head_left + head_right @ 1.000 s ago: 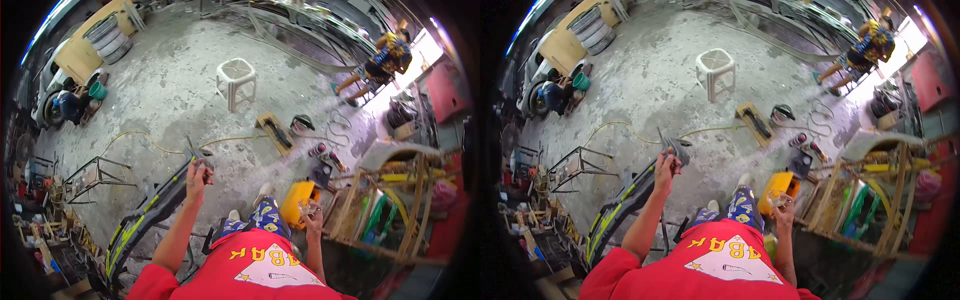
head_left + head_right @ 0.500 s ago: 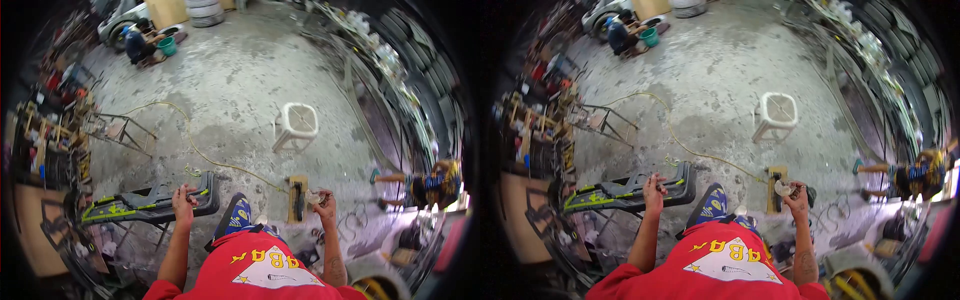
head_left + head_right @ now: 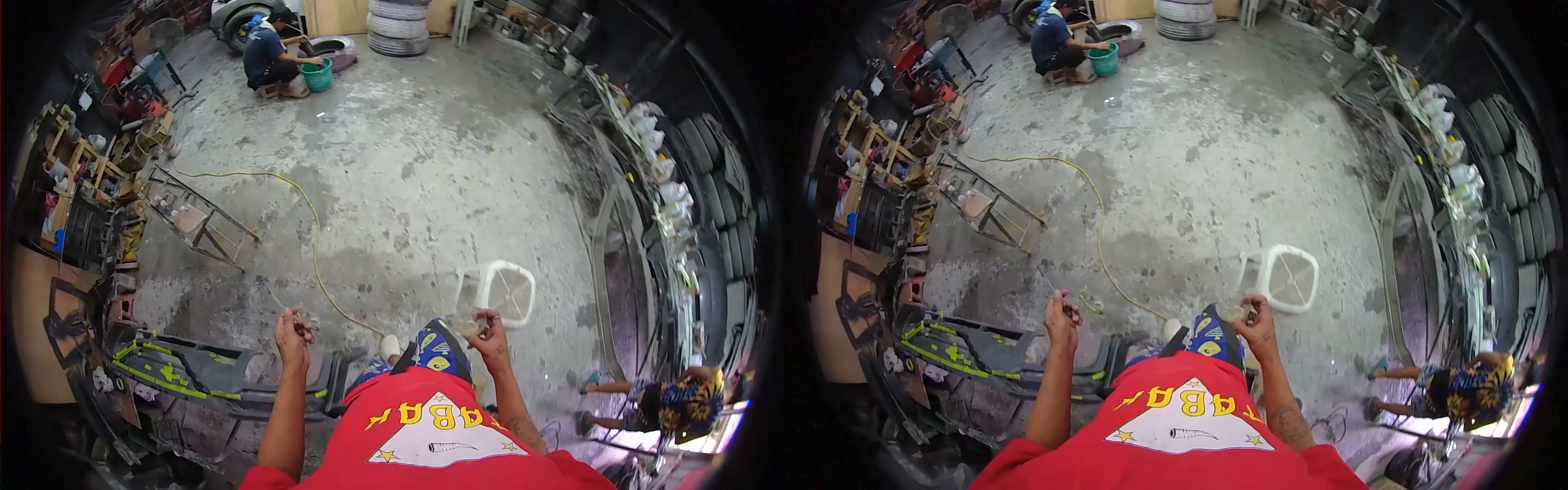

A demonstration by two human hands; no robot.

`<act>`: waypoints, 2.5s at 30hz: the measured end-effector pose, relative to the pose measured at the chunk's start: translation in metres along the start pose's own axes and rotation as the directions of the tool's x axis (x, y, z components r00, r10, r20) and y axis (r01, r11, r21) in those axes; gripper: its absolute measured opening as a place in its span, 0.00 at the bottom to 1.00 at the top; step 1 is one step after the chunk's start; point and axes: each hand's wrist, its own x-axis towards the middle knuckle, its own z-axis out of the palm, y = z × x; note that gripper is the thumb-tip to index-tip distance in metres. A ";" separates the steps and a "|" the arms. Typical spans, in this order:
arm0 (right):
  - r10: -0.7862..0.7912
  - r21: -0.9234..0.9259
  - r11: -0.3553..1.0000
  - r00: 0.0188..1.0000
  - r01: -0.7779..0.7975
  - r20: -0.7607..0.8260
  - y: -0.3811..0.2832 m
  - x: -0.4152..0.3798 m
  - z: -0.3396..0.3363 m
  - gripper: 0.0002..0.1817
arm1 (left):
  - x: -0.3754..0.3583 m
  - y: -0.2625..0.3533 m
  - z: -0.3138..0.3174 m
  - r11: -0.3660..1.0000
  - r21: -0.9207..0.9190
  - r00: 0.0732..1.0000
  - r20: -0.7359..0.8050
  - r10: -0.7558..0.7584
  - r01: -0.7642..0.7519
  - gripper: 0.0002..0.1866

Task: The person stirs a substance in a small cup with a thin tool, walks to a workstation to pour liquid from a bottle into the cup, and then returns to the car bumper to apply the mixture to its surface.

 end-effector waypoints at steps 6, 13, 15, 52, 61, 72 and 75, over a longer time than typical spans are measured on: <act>0.037 -0.028 0.999 0.999 -0.036 0.024 -0.015 0.165 0.002 0.31 | 0.116 0.058 0.037 0.995 -0.026 0.975 -0.205 0.087 -0.094 0.21; -0.026 -0.213 0.971 0.940 0.104 0.341 -0.119 0.430 0.084 0.22 | 0.186 0.079 0.088 0.971 -0.196 0.901 -0.433 0.037 -0.134 0.19; -0.035 -0.220 0.965 0.906 0.140 0.422 -0.156 0.501 0.140 0.21 | 0.201 0.091 0.101 0.959 -0.250 0.888 -0.459 0.004 -0.134 0.19; 0.187 0.267 0.306 -0.333 0.914 0.924 -0.014 0.780 1.463 0.23 | 0.614 0.288 -0.171 0.431 -0.475 0.147 -0.784 -0.603 -0.767 0.19; 0.316 0.295 0.242 -0.363 0.924 0.877 0.093 0.753 1.585 0.23 | 0.683 0.359 -0.122 0.410 -0.495 0.010 -0.647 -0.762 -0.766 0.21; 0.376 0.291 0.112 -0.311 0.950 0.873 0.118 0.733 1.573 0.38 | 0.718 0.386 -0.115 0.410 -0.471 -0.067 -0.589 -0.805 -0.781 0.20; 0.245 0.342 0.291 -0.415 0.893 0.876 0.128 0.750 1.530 0.37 | 0.725 0.386 -0.113 0.401 -0.463 -0.074 -0.577 -0.813 -0.790 0.19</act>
